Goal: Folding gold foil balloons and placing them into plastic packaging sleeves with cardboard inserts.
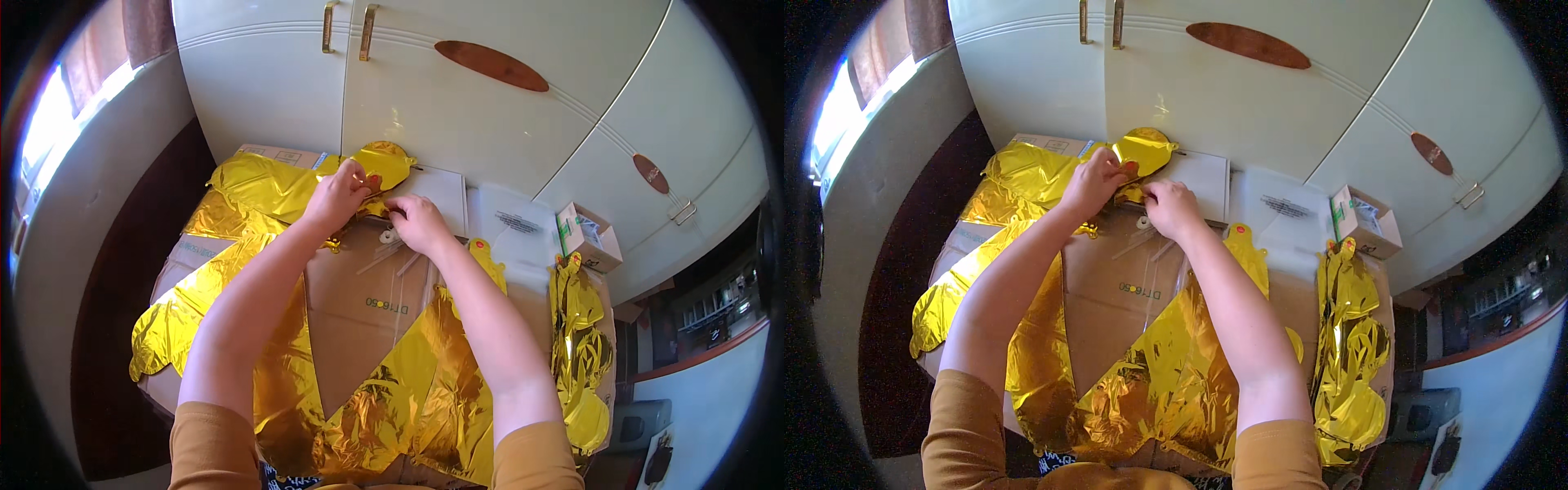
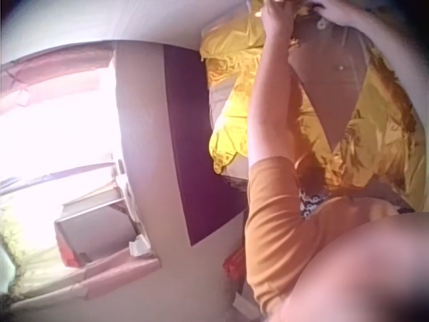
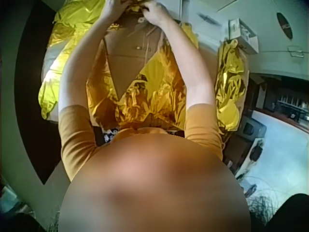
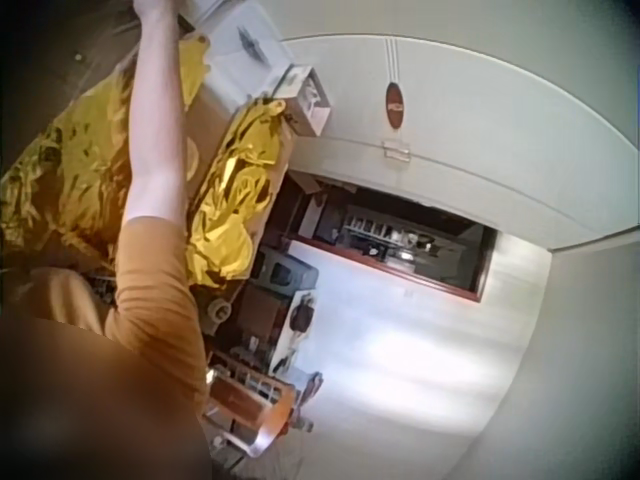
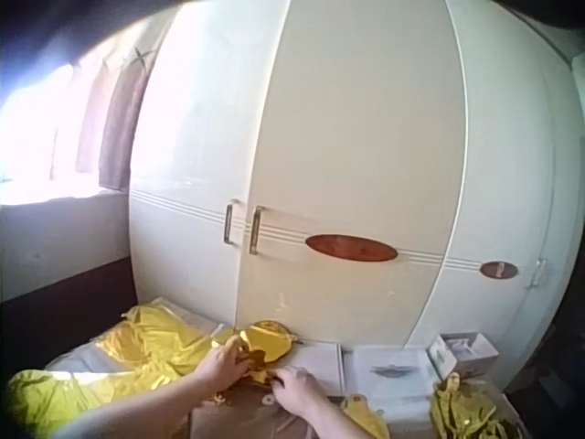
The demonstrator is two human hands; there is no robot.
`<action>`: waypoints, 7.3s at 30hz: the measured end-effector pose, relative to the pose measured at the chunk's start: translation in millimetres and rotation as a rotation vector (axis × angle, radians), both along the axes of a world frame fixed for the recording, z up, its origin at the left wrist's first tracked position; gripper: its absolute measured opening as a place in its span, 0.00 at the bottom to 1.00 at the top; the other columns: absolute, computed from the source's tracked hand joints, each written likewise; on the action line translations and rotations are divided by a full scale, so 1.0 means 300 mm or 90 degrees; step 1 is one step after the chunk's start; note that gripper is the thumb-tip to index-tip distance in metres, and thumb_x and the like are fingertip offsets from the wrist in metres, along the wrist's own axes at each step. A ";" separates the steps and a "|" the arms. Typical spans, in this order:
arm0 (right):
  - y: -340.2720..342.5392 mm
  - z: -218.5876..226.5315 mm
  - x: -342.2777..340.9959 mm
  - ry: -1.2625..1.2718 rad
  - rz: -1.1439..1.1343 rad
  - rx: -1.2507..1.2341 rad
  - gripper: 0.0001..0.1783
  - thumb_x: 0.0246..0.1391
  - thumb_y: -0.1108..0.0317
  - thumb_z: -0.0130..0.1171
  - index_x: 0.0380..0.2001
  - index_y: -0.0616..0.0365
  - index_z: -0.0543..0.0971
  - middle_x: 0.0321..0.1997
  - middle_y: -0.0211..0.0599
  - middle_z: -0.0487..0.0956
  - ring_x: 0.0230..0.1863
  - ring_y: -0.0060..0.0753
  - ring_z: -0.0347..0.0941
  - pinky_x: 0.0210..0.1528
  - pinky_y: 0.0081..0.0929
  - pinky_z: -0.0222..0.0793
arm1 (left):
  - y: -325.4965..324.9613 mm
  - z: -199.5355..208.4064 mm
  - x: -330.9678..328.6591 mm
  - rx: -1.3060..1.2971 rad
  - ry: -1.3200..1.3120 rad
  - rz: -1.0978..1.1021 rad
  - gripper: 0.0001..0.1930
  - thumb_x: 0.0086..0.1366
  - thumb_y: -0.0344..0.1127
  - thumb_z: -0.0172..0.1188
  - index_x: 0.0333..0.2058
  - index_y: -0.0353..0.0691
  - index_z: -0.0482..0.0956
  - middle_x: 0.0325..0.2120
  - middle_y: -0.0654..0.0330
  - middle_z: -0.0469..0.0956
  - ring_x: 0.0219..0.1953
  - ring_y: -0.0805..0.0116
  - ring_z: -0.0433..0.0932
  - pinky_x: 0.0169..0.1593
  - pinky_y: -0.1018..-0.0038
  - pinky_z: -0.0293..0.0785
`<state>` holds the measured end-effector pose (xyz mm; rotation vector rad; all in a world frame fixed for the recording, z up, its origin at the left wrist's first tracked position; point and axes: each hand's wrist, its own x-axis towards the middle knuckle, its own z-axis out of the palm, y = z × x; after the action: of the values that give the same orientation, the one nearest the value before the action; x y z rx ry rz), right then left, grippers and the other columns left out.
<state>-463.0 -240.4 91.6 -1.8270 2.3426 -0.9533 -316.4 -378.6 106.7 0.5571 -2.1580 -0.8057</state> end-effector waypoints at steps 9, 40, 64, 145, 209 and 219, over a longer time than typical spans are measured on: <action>-0.013 0.025 -0.018 -0.102 0.007 0.070 0.17 0.54 0.69 0.53 0.45 0.55 0.84 0.51 0.46 0.82 0.50 0.56 0.78 0.56 0.42 0.73 | -0.024 -0.008 0.021 -0.416 -0.226 -0.238 0.12 0.58 0.31 0.61 0.42 0.40 0.82 0.37 0.54 0.80 0.41 0.50 0.79 0.47 0.61 0.78; -0.132 0.078 0.081 0.073 -0.020 0.009 0.15 0.56 0.55 0.61 0.36 0.56 0.85 0.46 0.45 0.82 0.50 0.52 0.76 0.59 0.49 0.69 | -0.121 -0.061 -0.017 0.233 0.030 0.025 0.11 0.60 0.33 0.68 0.38 0.32 0.84 0.25 0.59 0.83 0.28 0.79 0.76 0.34 0.74 0.75; -0.197 0.052 -0.056 -0.131 -0.074 0.041 0.46 0.49 0.41 0.69 0.65 0.58 0.70 0.65 0.52 0.73 0.69 0.55 0.64 0.70 0.40 0.62 | -0.401 0.968 1.008 -0.168 0.251 0.354 0.24 0.68 0.39 0.63 0.60 0.39 0.74 0.45 0.57 0.83 0.42 0.74 0.82 0.44 0.77 0.78; 1.470 0.080 0.630 0.274 0.055 -0.032 0.09 0.53 0.71 0.59 0.39 0.57 0.81 0.45 0.39 0.82 0.51 0.40 0.79 0.56 0.43 0.71 | 0.920 -0.024 0.478 -0.234 -0.074 -0.436 0.12 0.60 0.37 0.66 0.40 0.39 0.82 0.48 0.53 0.78 0.54 0.50 0.74 0.60 0.58 0.68; 1.572 0.013 0.859 -0.467 -0.508 -0.173 0.15 0.57 0.64 0.67 0.38 0.68 0.80 0.30 0.39 0.85 0.29 0.20 0.79 0.33 0.22 0.75 | 1.020 -0.023 0.515 -0.264 -0.133 -0.466 0.27 0.53 0.40 0.70 0.52 0.39 0.76 0.54 0.49 0.72 0.63 0.44 0.67 0.68 0.50 0.60; 1.552 -0.021 0.847 -0.379 -0.542 -0.211 0.10 0.58 0.69 0.65 0.33 0.66 0.78 0.27 0.35 0.81 0.29 0.21 0.74 0.33 0.24 0.70 | 1.035 -0.045 0.465 -0.276 -0.199 -0.535 0.30 0.54 0.40 0.69 0.56 0.40 0.75 0.60 0.48 0.71 0.66 0.43 0.65 0.69 0.46 0.58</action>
<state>-208.9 225.1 85.3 -0.3504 2.5916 -1.7200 -176.8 -68.1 93.2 -0.5232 -2.7752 -0.6434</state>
